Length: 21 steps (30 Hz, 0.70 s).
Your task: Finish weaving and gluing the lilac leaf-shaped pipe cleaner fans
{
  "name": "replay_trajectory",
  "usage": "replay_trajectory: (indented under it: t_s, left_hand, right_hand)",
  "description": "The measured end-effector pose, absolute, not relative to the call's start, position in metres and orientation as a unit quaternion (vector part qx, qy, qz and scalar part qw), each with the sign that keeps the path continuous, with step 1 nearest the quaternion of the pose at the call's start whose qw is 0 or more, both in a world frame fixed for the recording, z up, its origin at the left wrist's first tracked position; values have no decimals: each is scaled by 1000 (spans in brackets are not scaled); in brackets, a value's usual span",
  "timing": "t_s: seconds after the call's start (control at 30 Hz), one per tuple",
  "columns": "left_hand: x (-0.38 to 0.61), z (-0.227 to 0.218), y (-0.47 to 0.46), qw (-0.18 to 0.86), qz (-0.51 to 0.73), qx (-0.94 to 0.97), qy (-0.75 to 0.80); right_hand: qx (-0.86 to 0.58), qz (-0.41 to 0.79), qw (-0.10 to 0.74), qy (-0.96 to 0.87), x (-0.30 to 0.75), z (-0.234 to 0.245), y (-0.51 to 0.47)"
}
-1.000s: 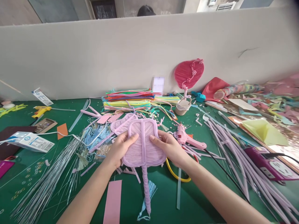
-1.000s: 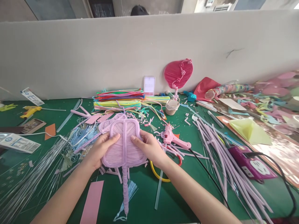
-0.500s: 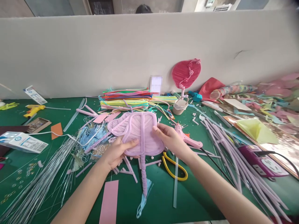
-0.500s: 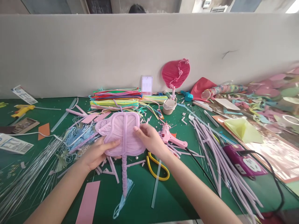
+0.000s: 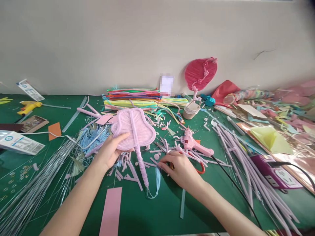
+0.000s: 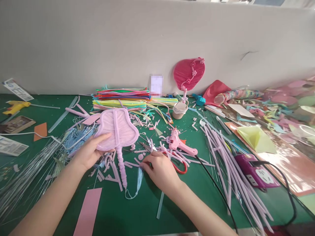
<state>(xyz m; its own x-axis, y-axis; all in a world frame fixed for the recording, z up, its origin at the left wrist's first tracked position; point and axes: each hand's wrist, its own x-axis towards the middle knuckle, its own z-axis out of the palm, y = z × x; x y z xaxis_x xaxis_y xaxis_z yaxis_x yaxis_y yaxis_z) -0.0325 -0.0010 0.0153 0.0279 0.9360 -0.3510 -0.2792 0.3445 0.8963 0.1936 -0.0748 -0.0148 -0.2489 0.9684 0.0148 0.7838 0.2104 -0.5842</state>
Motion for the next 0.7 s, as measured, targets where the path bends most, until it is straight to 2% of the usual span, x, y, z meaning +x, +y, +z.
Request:
replay_trajectory:
  t_s: [0.37,0.7]
  left_hand:
    - [-32,23,0,692,486,163,508]
    - [-29,19,-3,700,474,191,498]
  right_hand:
    - [-592,230,217,-741,194,-23,-74]
    - [-571,221,259,-747,199,-35,-68]
